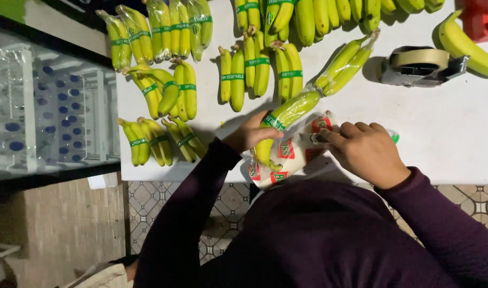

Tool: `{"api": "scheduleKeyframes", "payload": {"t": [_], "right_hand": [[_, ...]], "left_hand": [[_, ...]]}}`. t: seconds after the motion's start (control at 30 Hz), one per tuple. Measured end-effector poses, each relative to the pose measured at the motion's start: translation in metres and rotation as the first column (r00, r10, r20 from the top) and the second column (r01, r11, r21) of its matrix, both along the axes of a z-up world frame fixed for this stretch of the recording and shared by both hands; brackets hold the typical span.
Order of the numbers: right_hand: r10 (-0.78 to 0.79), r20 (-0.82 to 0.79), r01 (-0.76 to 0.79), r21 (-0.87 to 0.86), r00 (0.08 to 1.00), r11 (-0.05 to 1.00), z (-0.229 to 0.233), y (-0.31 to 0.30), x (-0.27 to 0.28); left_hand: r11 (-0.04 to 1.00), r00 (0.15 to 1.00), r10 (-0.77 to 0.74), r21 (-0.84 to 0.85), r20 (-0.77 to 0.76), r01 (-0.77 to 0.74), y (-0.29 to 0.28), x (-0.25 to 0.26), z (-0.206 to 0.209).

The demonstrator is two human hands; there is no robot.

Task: Wrapping bunches of green bananas in clear plastic film for retail packaging.

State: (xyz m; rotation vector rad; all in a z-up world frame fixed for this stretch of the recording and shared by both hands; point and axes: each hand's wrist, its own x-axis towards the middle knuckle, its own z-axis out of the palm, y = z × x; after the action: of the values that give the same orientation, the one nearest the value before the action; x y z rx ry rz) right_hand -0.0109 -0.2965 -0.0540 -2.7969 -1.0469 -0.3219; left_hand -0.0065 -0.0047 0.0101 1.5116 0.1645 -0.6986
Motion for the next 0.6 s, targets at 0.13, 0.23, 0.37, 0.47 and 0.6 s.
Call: {"api": "scheduleKeyframes", "payload": {"t": [0.13,0.23,0.37,0.47,0.6], "right_hand": [[0.044,-0.034,-0.044,0.004,0.998,0.999,0.003,0.014,-0.008],[0.045,0.047,-0.045,0.012,0.998,0.999,-0.005,0.015,-0.002],[-0.052,0.068,0.054,-0.03,0.996,0.998,0.0,-0.004,0.021],[-0.108,0.093,0.114,-0.064,0.99,0.991,0.009,-0.02,0.03],[-0.012,-0.078,0.013,0.021,0.997,1.0,0.035,-0.009,0.014]], "left_hand": [[1.0,1.0,0.0,0.009,-0.007,0.0,-0.004,0.003,0.01],[1.0,1.0,0.005,0.028,-0.015,-0.005,-0.002,0.003,0.003],[0.998,0.996,0.015,0.064,-0.086,-0.009,-0.006,0.0,0.019],[0.996,0.994,0.035,0.085,-0.101,-0.026,-0.003,0.001,0.015],[0.995,0.993,0.069,0.079,-0.099,-0.061,0.01,0.001,-0.024]]}}
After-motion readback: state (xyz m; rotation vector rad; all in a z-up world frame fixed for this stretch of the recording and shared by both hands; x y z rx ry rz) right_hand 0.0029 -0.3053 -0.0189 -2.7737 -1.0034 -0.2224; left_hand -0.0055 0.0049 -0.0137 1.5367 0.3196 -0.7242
